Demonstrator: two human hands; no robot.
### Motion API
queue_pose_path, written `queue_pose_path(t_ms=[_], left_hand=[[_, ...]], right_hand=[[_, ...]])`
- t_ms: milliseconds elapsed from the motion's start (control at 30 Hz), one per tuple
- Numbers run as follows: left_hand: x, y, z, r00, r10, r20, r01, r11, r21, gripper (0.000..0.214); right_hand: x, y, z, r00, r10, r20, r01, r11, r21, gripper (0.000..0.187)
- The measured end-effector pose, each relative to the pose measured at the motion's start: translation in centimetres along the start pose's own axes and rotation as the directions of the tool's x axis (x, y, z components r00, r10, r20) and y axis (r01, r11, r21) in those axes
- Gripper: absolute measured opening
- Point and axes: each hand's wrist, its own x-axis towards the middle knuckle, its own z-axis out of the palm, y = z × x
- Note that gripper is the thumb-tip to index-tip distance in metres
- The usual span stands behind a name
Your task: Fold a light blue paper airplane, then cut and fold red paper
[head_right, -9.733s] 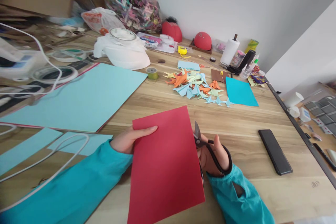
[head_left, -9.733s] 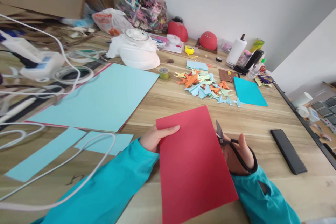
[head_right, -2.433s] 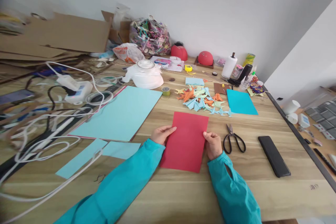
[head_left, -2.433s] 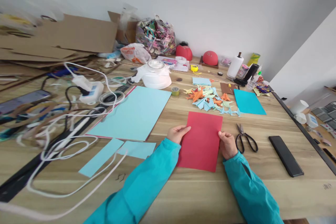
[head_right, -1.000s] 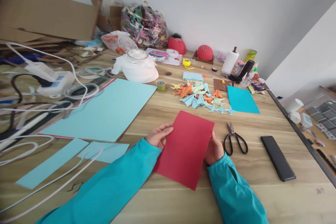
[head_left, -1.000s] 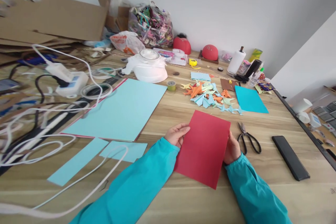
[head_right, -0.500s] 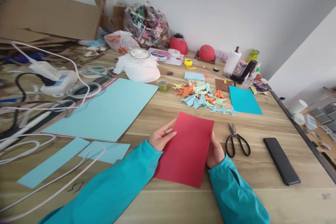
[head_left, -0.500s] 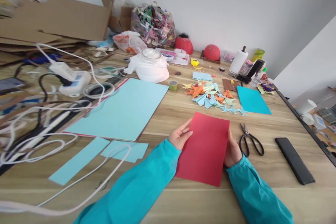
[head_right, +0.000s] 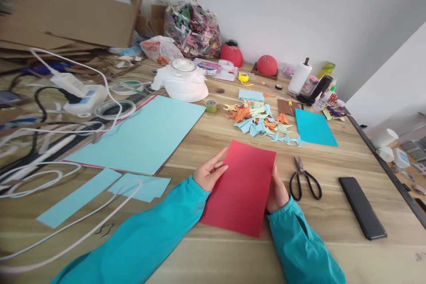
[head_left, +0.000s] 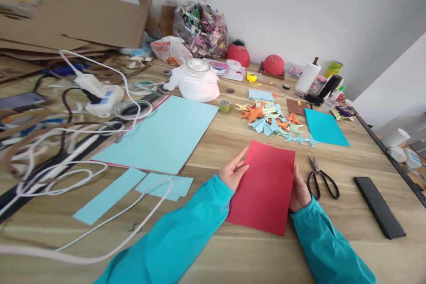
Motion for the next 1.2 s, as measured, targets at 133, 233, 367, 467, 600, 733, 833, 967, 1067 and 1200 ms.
queue_pose_path(t_ms=[133,233,367,467,600,733,833,967,1067,1200], left_hand=[[0.0,-0.2,0.0,1.0,-0.015,-0.022,0.015,1.0,0.008,0.069],[0.0,-0.1,0.0,1.0,-0.012,-0.024,0.013,0.999,0.034,0.065],[-0.2,0.4,0.0,1.0,0.01,-0.018,-0.009,0.998,0.066,0.062],[-0.3,1.0,0.0,1.0,0.004,-0.019,-0.002,0.998,0.07,0.06],[-0.4,1.6,0.1,1.0,-0.029,0.002,0.029,0.998,0.052,0.062],[-0.3,1.2,0.0,0.999,-0.032,0.006,0.032,0.999,0.013,0.064],[-0.2,0.6,0.0,1.0,-0.024,0.009,0.024,1.0,0.003,0.062],[-0.3,0.8,0.0,0.999,-0.043,0.008,0.043,0.999,-0.009,0.062],[-0.4,1.2,0.0,0.999,-0.048,0.013,0.048,0.999,0.005,0.062],[-0.3,0.8,0.0,0.999,-0.041,0.026,0.042,0.999,-0.03,0.065]], right_hand=[[0.0,0.0,0.2,1.0,0.008,-0.009,-0.008,1.0,-0.009,0.044],[-0.1,0.0,0.6,0.999,0.001,-0.044,-0.001,1.0,0.002,0.041],[-0.2,0.0,0.9,0.997,0.014,-0.078,-0.012,1.0,0.026,0.04],[-0.2,0.0,1.0,0.996,0.016,-0.091,-0.013,0.999,0.035,0.04],[-0.2,0.0,1.1,0.995,0.008,-0.101,-0.006,1.0,0.021,0.039],[-0.2,0.0,1.2,0.995,-0.012,-0.1,0.01,1.0,-0.017,0.039],[-0.2,0.1,1.1,0.996,-0.017,-0.091,0.014,0.999,-0.036,0.041],[-0.2,0.1,1.0,0.995,-0.022,-0.097,0.018,0.999,-0.041,0.041],[-0.2,0.0,1.0,0.995,-0.009,-0.098,0.006,1.0,-0.026,0.042],[-0.2,0.0,1.1,0.996,0.003,-0.085,-0.003,1.0,-0.009,0.041]])
